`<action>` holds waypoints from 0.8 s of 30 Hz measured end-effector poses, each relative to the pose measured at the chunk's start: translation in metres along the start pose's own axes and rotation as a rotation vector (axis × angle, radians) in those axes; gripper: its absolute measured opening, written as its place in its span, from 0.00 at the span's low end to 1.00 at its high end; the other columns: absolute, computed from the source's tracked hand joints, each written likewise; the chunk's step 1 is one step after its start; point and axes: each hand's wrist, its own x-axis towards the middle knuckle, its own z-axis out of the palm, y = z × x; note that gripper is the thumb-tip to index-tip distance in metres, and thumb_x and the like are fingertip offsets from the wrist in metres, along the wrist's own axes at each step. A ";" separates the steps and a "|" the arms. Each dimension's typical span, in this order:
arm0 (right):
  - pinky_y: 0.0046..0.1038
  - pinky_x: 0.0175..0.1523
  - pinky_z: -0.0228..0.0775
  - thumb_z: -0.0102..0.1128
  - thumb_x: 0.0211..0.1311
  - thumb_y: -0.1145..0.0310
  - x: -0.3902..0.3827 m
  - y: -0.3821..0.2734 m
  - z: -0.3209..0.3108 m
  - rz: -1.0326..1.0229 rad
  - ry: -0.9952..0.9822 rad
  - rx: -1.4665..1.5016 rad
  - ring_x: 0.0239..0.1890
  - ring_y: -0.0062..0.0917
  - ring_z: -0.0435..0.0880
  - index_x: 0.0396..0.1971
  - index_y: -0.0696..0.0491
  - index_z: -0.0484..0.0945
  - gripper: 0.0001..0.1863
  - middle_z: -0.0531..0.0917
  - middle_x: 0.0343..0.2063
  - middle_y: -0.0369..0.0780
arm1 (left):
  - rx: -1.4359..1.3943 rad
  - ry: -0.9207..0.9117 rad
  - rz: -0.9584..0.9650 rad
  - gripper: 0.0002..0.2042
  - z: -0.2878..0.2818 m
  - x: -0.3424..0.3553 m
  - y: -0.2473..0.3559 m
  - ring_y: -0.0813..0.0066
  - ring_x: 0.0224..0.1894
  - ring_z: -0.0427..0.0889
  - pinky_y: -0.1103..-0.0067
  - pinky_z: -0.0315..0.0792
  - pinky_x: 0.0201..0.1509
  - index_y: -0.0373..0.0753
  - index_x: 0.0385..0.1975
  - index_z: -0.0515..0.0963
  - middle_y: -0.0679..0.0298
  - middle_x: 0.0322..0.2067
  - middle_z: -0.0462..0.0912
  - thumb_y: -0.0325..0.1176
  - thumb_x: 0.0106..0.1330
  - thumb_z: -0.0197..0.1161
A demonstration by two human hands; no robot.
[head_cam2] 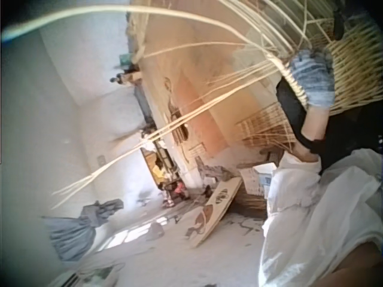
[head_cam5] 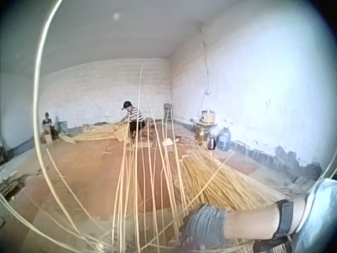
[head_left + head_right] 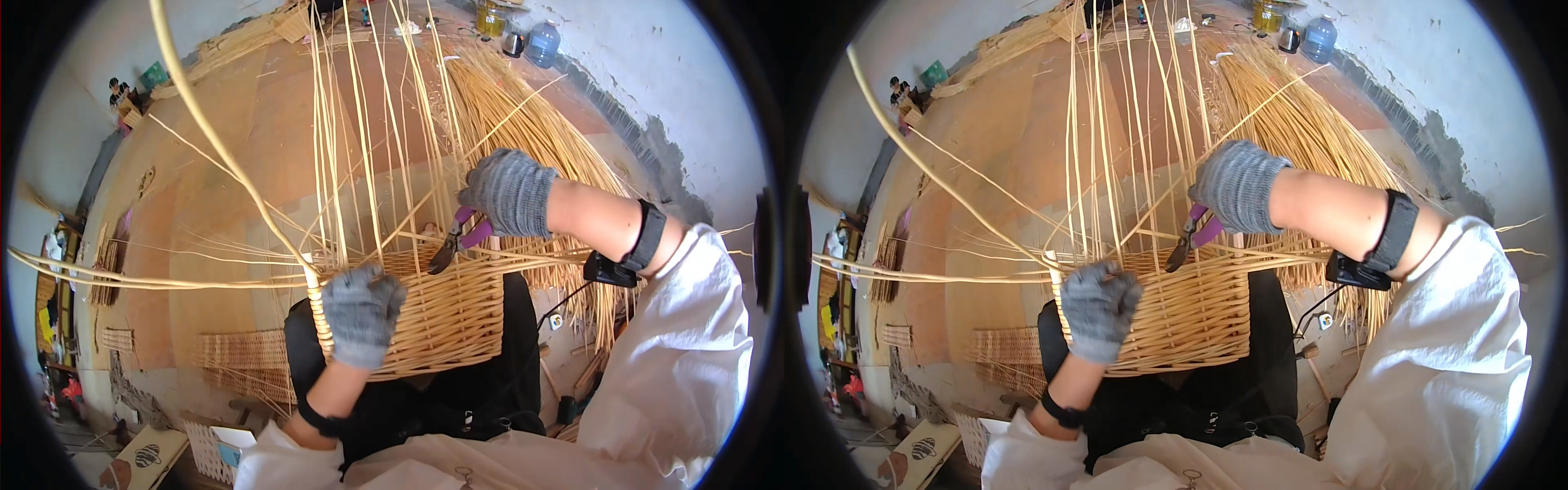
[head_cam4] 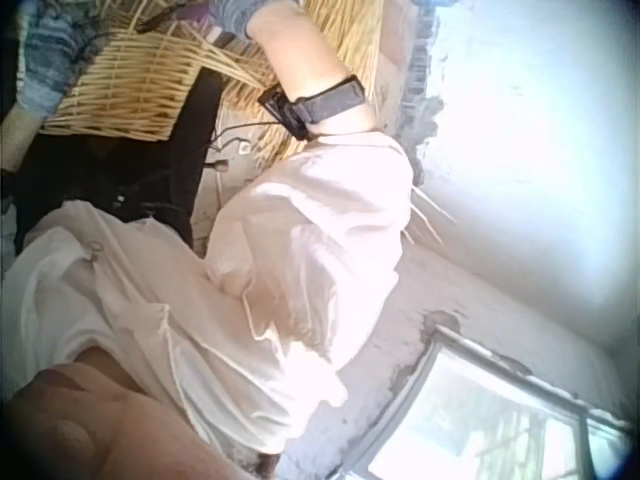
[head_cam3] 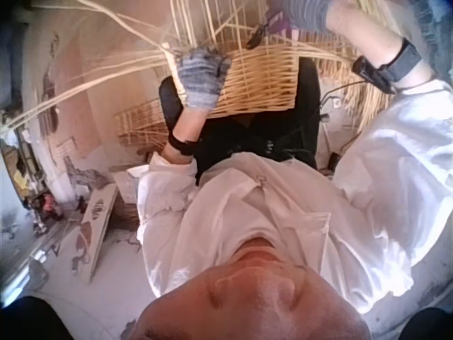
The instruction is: The person weaves a wooden basket by hand, interlacing thin wooden strips between upright stakes, using cutters to trim the excess and a tape measure to check the work dimensions.
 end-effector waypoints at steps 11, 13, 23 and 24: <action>0.36 0.35 0.73 0.65 0.51 0.60 0.111 -0.025 -0.029 -0.205 -0.757 -0.303 0.33 0.25 0.82 0.27 0.50 0.82 0.09 0.84 0.29 0.34 | 0.186 -0.247 -0.304 0.22 0.030 -0.024 0.010 0.62 0.43 0.72 0.64 0.62 0.45 0.44 0.33 0.82 0.63 0.35 0.75 0.52 0.42 0.70; 0.36 0.34 0.73 0.64 0.52 0.61 0.104 -0.028 -0.029 -0.126 -0.717 -0.199 0.32 0.26 0.82 0.26 0.51 0.82 0.09 0.84 0.29 0.34 | 0.199 -0.183 -0.284 0.22 0.030 -0.020 0.010 0.62 0.42 0.73 0.64 0.61 0.45 0.44 0.32 0.82 0.63 0.34 0.74 0.52 0.40 0.71; 0.35 0.29 0.73 0.60 0.58 0.58 -0.117 -0.003 -0.046 0.386 -0.373 0.525 0.22 0.34 0.80 0.29 0.55 0.79 0.14 0.80 0.19 0.41 | -0.009 -0.218 0.009 0.28 0.029 0.020 0.035 0.58 0.50 0.74 0.66 0.67 0.53 0.42 0.50 0.75 0.57 0.50 0.74 0.52 0.52 0.64; 0.34 0.34 0.74 0.62 0.55 0.52 -0.146 -0.008 -0.030 0.311 -0.346 0.650 0.27 0.36 0.82 0.33 0.55 0.79 0.19 0.81 0.22 0.43 | -0.057 -0.428 -0.001 0.29 0.038 0.033 0.043 0.59 0.54 0.72 0.67 0.65 0.57 0.43 0.54 0.72 0.57 0.54 0.72 0.53 0.56 0.61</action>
